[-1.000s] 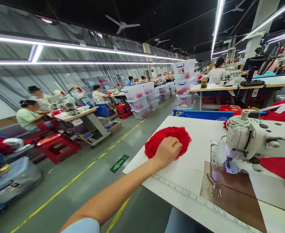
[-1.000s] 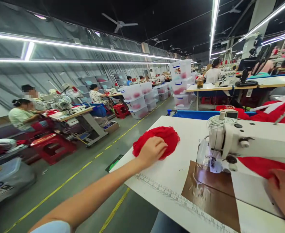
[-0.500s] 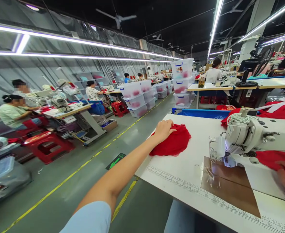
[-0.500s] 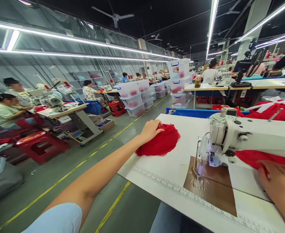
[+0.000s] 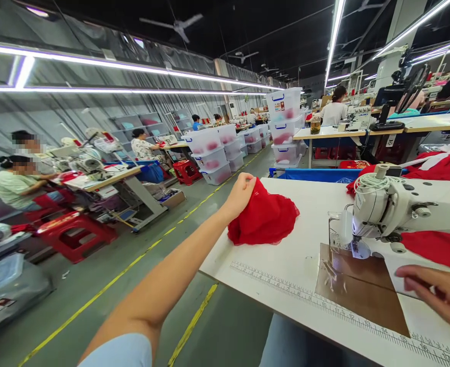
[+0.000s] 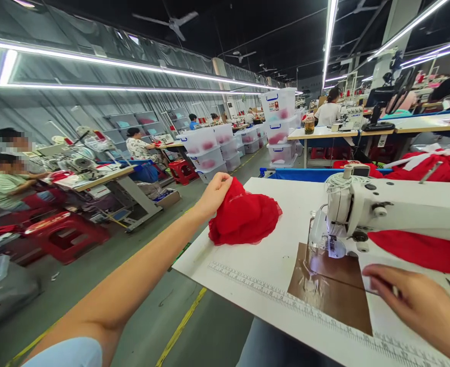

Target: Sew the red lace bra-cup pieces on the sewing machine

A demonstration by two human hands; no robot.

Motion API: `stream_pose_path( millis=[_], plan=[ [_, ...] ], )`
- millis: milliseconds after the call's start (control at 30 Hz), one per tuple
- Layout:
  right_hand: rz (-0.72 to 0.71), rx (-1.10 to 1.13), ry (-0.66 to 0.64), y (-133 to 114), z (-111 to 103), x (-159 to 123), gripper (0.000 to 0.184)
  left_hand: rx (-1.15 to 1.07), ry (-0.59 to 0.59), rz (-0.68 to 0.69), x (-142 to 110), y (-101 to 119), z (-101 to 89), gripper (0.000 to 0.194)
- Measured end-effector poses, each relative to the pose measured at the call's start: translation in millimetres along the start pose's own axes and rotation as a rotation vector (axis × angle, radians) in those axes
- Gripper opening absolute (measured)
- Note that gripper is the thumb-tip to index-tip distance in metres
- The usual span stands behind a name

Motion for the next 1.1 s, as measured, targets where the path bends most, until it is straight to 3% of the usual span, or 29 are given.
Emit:
stream_pose_path(
  millis=[33,100,167,267,300,367,433,533,600,667,767,900,1000,1100],
  plan=[
    [-0.099,0.154,-0.125,-34,7,-4,0.041,-0.051,-0.044,0.01,-9,7,1.9,0.007],
    [-0.201,0.306,-0.201,-91,13,-8,0.032,-0.134,-0.189,0.119,-34,25,13.6,0.013],
    [-0.272,0.38,-0.328,-130,21,-9,0.026,-0.078,-0.404,0.355,-74,43,35.8,0.02],
    [-0.268,0.367,-0.235,-146,27,-6,0.027,0.284,-0.728,0.783,-148,50,78.1,0.035],
    [-0.271,0.338,-0.189,-144,30,-6,0.029,0.339,-0.765,0.867,-169,48,88.5,0.037],
    [-0.33,0.258,-0.165,-139,38,-12,0.037,0.419,-0.736,1.044,-202,45,101.6,0.035],
    [-0.44,0.182,-0.216,-138,47,-20,0.046,0.459,-0.616,1.174,-217,43,104.6,0.028],
    [-0.526,0.083,-0.237,-144,56,-30,0.034,0.446,-0.466,1.267,-212,40,97.8,0.013],
    [-0.532,-0.012,-0.153,-150,57,-34,0.025,0.456,-0.426,1.299,-201,37,90.2,0.02],
    [-0.538,-0.117,-0.06,-158,58,-39,0.028,0.542,-0.436,1.277,-189,32,83.0,0.022],
    [-0.57,-0.183,0.033,-169,55,-46,0.034,0.706,-0.564,1.1,-178,20,74.9,0.013],
    [-0.624,-0.161,0.061,-179,45,-38,0.036,0.664,-0.787,0.883,-179,8,72.3,0.048],
    [-0.681,-0.148,0.11,-184,41,-27,0.036,0.53,-0.738,0.746,-158,4,71.0,0.052],
    [-0.69,-0.112,0.157,-189,49,-22,0.035,0.318,-0.524,0.425,-100,-10,57.2,0.046]
  ],
)
Point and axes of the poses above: each hand's wrist, its own x-axis towards the middle knuckle, its own z-axis out of the palm, y = z × x, the point moved 4 cm from there along x, towards the middle knuckle, and after that the axes turned 2 degrees about y, right-handed, at the moved point
